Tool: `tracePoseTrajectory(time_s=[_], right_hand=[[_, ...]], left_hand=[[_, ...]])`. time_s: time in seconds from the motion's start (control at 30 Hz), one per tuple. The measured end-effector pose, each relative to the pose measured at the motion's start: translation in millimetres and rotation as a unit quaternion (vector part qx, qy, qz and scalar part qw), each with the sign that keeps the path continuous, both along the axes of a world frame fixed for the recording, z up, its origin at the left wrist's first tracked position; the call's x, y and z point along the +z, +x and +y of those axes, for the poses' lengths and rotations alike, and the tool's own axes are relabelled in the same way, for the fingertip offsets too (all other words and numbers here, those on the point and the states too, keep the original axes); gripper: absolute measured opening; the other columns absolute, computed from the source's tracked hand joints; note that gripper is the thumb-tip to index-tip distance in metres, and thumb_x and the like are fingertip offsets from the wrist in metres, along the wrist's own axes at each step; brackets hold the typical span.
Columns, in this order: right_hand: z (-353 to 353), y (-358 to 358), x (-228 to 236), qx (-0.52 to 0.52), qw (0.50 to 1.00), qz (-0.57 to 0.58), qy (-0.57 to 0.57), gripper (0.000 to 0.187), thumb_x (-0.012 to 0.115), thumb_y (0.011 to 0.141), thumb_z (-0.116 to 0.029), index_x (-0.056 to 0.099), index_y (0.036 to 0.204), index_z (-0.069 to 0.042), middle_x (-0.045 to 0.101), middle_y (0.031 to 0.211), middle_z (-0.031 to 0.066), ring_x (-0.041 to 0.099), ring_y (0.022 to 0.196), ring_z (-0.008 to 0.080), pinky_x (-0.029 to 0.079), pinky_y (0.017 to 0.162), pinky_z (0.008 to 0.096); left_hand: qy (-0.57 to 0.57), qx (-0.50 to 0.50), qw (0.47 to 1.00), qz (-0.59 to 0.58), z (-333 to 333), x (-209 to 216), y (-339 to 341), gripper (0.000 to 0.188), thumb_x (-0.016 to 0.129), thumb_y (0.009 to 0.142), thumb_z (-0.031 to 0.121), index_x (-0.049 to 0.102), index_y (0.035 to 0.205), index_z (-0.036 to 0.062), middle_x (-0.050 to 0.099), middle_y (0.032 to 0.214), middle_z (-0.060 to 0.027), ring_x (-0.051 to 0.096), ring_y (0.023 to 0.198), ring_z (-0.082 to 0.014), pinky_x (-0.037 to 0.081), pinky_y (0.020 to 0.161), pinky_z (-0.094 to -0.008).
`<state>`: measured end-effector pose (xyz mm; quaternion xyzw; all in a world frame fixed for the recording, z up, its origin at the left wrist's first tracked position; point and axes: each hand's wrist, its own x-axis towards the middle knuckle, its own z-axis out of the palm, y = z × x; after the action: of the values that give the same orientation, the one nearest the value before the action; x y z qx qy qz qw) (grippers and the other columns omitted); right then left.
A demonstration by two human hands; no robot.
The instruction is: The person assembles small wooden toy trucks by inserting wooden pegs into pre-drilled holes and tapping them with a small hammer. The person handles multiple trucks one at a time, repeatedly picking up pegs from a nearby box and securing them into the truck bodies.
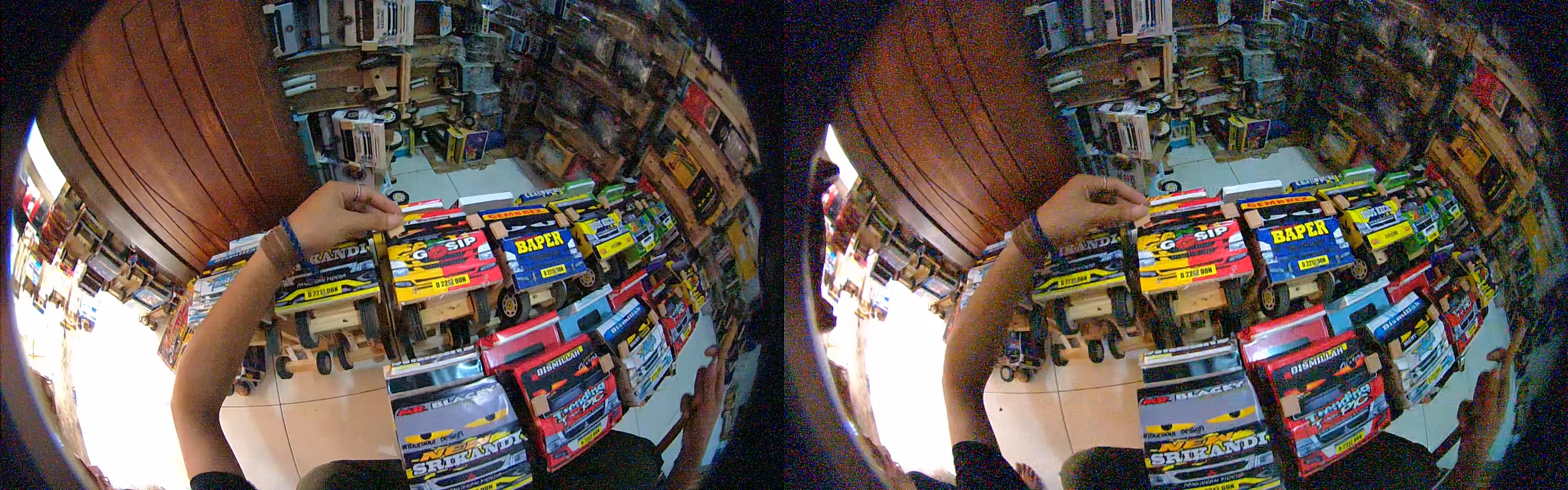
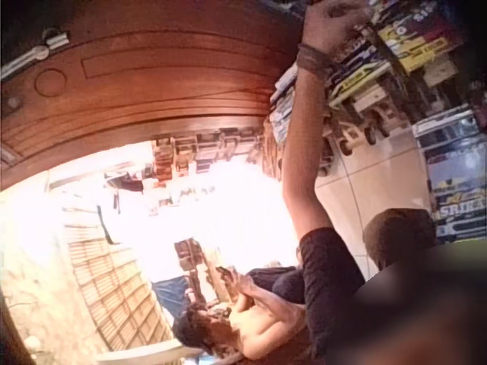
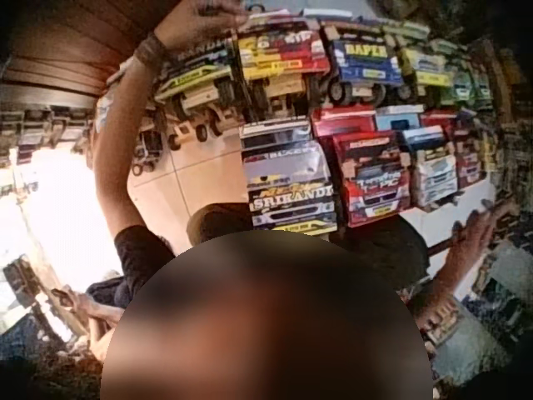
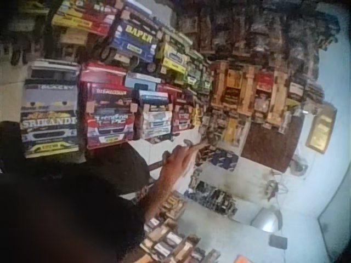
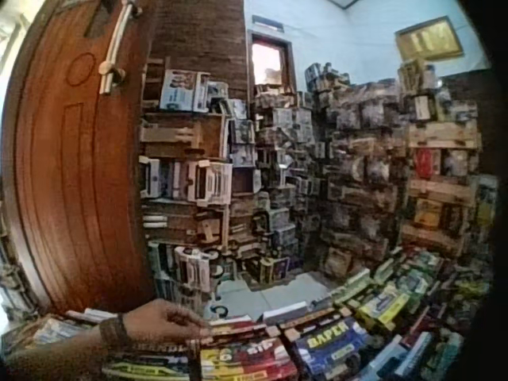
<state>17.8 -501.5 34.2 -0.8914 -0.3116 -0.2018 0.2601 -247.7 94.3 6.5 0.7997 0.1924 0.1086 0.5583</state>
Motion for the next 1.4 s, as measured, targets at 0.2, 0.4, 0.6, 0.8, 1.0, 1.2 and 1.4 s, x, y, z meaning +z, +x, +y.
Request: tracePoseTrajectory(time_s=[0.2, 0.4, 0.6, 0.8, 1.0, 1.2, 1.4], right_hand=[[-3.3, -25.6, -12.9, -0.062, 0.915, 0.333, 0.218, 0.039, 0.047, 0.103, -0.03, 0.045, 0.137, -0.01, 0.037, 0.067, -0.0069, 0.03, 0.045, 0.0018, 0.03, 0.036, 0.0204], [9.9, -13.9, -10.6, -0.051, 0.948, 0.27, 0.164, 0.036, 0.047, 0.103, -0.027, 0.047, 0.134, -0.009, 0.045, 0.08, -0.0037, 0.031, 0.045, 0.0012, 0.027, 0.037, 0.0197], [25.9, 1.3, 5.0, 0.077, 0.983, -0.116, -0.116, 0.034, 0.047, 0.103, -0.024, 0.048, 0.133, -0.008, 0.052, 0.089, -0.0014, 0.031, 0.045, 0.0006, 0.024, 0.038, 0.019], [86.2, -15.5, 10.9, -0.018, 0.947, 0.241, 0.214, 0.041, 0.048, 0.102, -0.025, 0.043, 0.14, -0.009, 0.052, 0.085, -0.0021, 0.033, 0.045, 0.0006, 0.026, 0.036, 0.0182], [163.1, -25.2, 35.3, 0.12, 0.92, 0.352, 0.124, 0.043, 0.054, 0.098, -0.024, 0.045, 0.136, -0.005, 0.054, 0.08, 0.0002, 0.041, 0.045, 0.0028, 0.033, 0.036, 0.0201], [206.7, -46.0, 45.7, 0.181, 0.883, 0.423, 0.097, 0.046, 0.059, 0.09, -0.022, 0.05, 0.132, -0.003, 0.047, 0.067, -0.0051, 0.042, 0.046, 0.0035, 0.033, 0.039, 0.02], [228.2, -45.0, 47.4, 0.216, 0.862, 0.454, 0.056, 0.047, 0.056, 0.088, -0.014, 0.048, 0.134, -0.004, 0.046, 0.068, -0.0057, 0.041, 0.051, 0.0031, 0.033, 0.045, 0.0199]], left_hand=[[0.003, -0.065, 0.995, 0.07, 18.3, -5.6, 5.5, 0.029, 0.074, 0.087, 0.023, 0.071, 0.104, -0.0006, 0.072, 0.098, -0.0068, 0.065, 0.092, -0.0106, 0.05, 0.085, -0.0236], [0.0, -0.073, 0.994, 0.076, 18.6, -9.7, 7.7, 0.024, 0.072, 0.089, 0.021, 0.071, 0.101, 0.0014, 0.072, 0.095, -0.0041, 0.064, 0.09, -0.0101, 0.05, 0.084, -0.0254], [0.03, -0.077, 0.995, 0.064, 17.8, -7.6, 9.6, 0.027, 0.072, 0.089, 0.021, 0.07, 0.103, -0.0025, 0.071, 0.095, -0.0056, 0.064, 0.089, -0.0099, 0.05, 0.082, -0.0239], [0.018, -0.077, 0.995, 0.064, 19.3, -10.1, 8.7, 0.027, 0.072, 0.089, 0.021, 0.07, 0.102, -0.0022, 0.071, 0.096, -0.006, 0.064, 0.091, -0.0103, 0.05, 0.082, -0.024], [-0.021, -0.077, 0.995, 0.062, 21.2, -13.4, 8.4, 0.025, 0.071, 0.09, 0.021, 0.07, 0.101, -0.0012, 0.072, 0.097, -0.0064, 0.064, 0.091, -0.0106, 0.05, 0.083, -0.0241], [-0.021, -0.09, 0.994, 0.061, 21.4, -12.6, 7.8, 0.025, 0.07, 0.091, 0.02, 0.07, 0.103, -0.0012, 0.071, 0.098, -0.0069, 0.064, 0.091, -0.0103, 0.05, 0.083, -0.0247], [0.003, -0.095, 0.993, 0.075, 20.9, -10.5, 8.7, 0.025, 0.07, 0.091, 0.021, 0.069, 0.102, -0.0015, 0.071, 0.097, -0.0063, 0.064, 0.09, -0.0099, 0.05, 0.083, -0.0249]])
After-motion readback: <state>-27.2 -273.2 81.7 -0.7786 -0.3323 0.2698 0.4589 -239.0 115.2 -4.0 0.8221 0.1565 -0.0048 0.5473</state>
